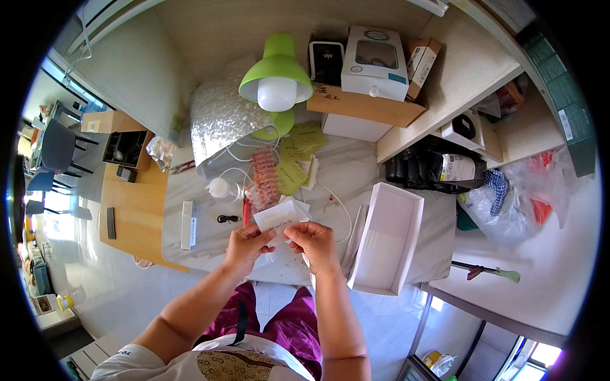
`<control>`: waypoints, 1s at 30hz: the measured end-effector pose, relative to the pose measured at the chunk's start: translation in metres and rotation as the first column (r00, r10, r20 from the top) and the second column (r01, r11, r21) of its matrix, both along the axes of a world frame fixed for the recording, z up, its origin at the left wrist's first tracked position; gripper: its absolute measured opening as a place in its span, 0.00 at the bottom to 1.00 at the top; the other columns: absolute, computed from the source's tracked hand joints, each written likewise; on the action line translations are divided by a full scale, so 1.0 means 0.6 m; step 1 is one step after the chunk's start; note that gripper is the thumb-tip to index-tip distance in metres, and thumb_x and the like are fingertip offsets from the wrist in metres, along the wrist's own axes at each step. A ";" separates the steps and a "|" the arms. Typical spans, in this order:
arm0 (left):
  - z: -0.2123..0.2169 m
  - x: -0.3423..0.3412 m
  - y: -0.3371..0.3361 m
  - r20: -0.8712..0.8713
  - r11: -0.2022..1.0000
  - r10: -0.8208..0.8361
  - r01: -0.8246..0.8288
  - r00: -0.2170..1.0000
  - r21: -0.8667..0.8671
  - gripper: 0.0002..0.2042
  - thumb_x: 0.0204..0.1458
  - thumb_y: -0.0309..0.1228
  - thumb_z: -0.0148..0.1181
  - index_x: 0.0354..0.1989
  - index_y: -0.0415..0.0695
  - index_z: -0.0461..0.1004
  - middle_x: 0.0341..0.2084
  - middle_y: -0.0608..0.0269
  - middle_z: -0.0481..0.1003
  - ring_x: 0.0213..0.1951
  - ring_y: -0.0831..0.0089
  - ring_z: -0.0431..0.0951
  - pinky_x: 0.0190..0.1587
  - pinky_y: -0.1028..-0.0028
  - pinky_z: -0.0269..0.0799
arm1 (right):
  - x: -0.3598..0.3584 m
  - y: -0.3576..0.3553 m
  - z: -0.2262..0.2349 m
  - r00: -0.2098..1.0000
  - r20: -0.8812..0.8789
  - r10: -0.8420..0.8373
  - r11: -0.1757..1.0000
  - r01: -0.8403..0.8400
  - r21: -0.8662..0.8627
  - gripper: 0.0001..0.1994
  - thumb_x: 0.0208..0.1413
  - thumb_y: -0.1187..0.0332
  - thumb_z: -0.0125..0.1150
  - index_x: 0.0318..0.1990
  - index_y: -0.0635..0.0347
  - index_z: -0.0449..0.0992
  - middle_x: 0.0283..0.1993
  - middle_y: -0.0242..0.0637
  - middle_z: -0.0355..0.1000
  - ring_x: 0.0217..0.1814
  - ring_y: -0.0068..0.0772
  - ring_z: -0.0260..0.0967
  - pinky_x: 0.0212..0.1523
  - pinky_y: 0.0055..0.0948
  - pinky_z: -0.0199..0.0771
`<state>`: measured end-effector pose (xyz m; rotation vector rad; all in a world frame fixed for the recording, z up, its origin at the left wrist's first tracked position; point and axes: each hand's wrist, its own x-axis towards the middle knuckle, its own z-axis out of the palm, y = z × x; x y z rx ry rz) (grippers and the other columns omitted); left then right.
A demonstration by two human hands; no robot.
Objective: The person organizes various items on a desk, including small electronic components, papers, and small plastic bags, by handling them one by one and placing them into a white box.
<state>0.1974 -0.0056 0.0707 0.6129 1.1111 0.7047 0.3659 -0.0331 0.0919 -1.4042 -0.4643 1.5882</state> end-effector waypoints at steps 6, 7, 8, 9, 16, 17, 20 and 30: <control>0.007 0.001 0.001 -0.032 0.996 -0.065 0.066 0.997 0.057 0.10 0.50 0.28 0.62 0.39 0.38 0.76 0.31 0.64 0.76 0.30 0.79 0.75 0.30 0.79 0.75 | 0.011 0.019 0.023 0.973 0.136 0.187 0.982 -0.182 -0.050 0.08 0.47 0.67 0.65 0.32 0.62 0.78 0.26 0.29 0.74 0.22 0.15 0.64 0.21 0.17 0.64; 0.009 0.002 0.002 -0.036 0.996 -0.073 0.075 0.997 0.058 0.10 0.49 0.28 0.63 0.39 0.38 0.76 0.31 0.64 0.76 0.30 0.79 0.75 0.29 0.79 0.75 | 0.010 0.020 0.022 0.967 0.144 0.209 0.978 -0.205 -0.045 0.08 0.47 0.67 0.65 0.32 0.62 0.78 0.26 0.29 0.74 0.22 0.15 0.63 0.21 0.17 0.64; 0.012 0.003 0.002 -0.041 0.995 -0.081 0.084 0.996 0.059 0.10 0.49 0.28 0.63 0.39 0.38 0.76 0.31 0.64 0.76 0.30 0.79 0.75 0.29 0.80 0.74 | 0.009 0.020 0.021 0.961 0.153 0.230 0.973 -0.227 -0.040 0.08 0.47 0.67 0.65 0.32 0.62 0.78 0.26 0.29 0.74 0.21 0.15 0.63 0.20 0.17 0.63; 0.013 0.004 0.002 -0.034 0.995 -0.076 0.078 0.997 0.063 0.10 0.49 0.28 0.63 0.39 0.38 0.75 0.31 0.65 0.76 0.30 0.79 0.75 0.29 0.80 0.74 | 0.007 0.021 0.022 0.961 0.159 0.227 0.974 -0.223 -0.044 0.08 0.48 0.67 0.65 0.32 0.62 0.78 0.26 0.29 0.74 0.21 0.15 0.63 0.20 0.17 0.64; 0.022 0.017 -0.004 0.064 0.993 0.012 -0.019 0.998 0.119 0.17 0.50 0.26 0.61 0.47 0.41 0.65 0.37 0.63 0.75 0.34 0.78 0.75 0.30 0.78 0.75 | -0.024 0.007 0.028 0.940 0.326 0.096 0.990 -0.123 0.063 0.08 0.49 0.69 0.63 0.34 0.64 0.77 0.25 0.29 0.73 0.22 0.14 0.65 0.20 0.16 0.65; 0.022 0.019 -0.006 0.091 0.992 0.031 -0.042 0.995 0.118 0.18 0.50 0.26 0.61 0.48 0.42 0.63 0.38 0.63 0.74 0.34 0.78 0.75 0.30 0.77 0.75 | -0.030 0.003 0.028 0.931 0.361 0.053 0.990 -0.096 0.102 0.07 0.50 0.70 0.63 0.34 0.65 0.77 0.25 0.30 0.74 0.22 0.13 0.65 0.20 0.16 0.65; 0.014 0.028 -0.014 0.084 0.981 0.122 -0.133 0.989 0.141 0.18 0.51 0.24 0.60 0.46 0.44 0.59 0.39 0.61 0.73 0.38 0.76 0.75 0.31 0.76 0.75 | -0.042 -0.004 0.024 0.935 0.354 -0.036 0.984 -0.029 0.178 0.07 0.50 0.71 0.62 0.35 0.66 0.77 0.25 0.30 0.74 0.23 0.14 0.67 0.20 0.16 0.67; 0.007 0.044 -0.017 0.133 0.934 0.160 -0.194 0.978 0.299 0.20 0.51 0.19 0.56 0.45 0.46 0.51 0.42 0.57 0.70 0.40 0.73 0.74 0.33 0.75 0.77 | -0.053 -0.008 0.032 0.938 0.315 -0.145 0.975 0.081 0.208 0.07 0.52 0.72 0.61 0.37 0.64 0.77 0.26 0.31 0.75 0.23 0.17 0.71 0.21 0.16 0.66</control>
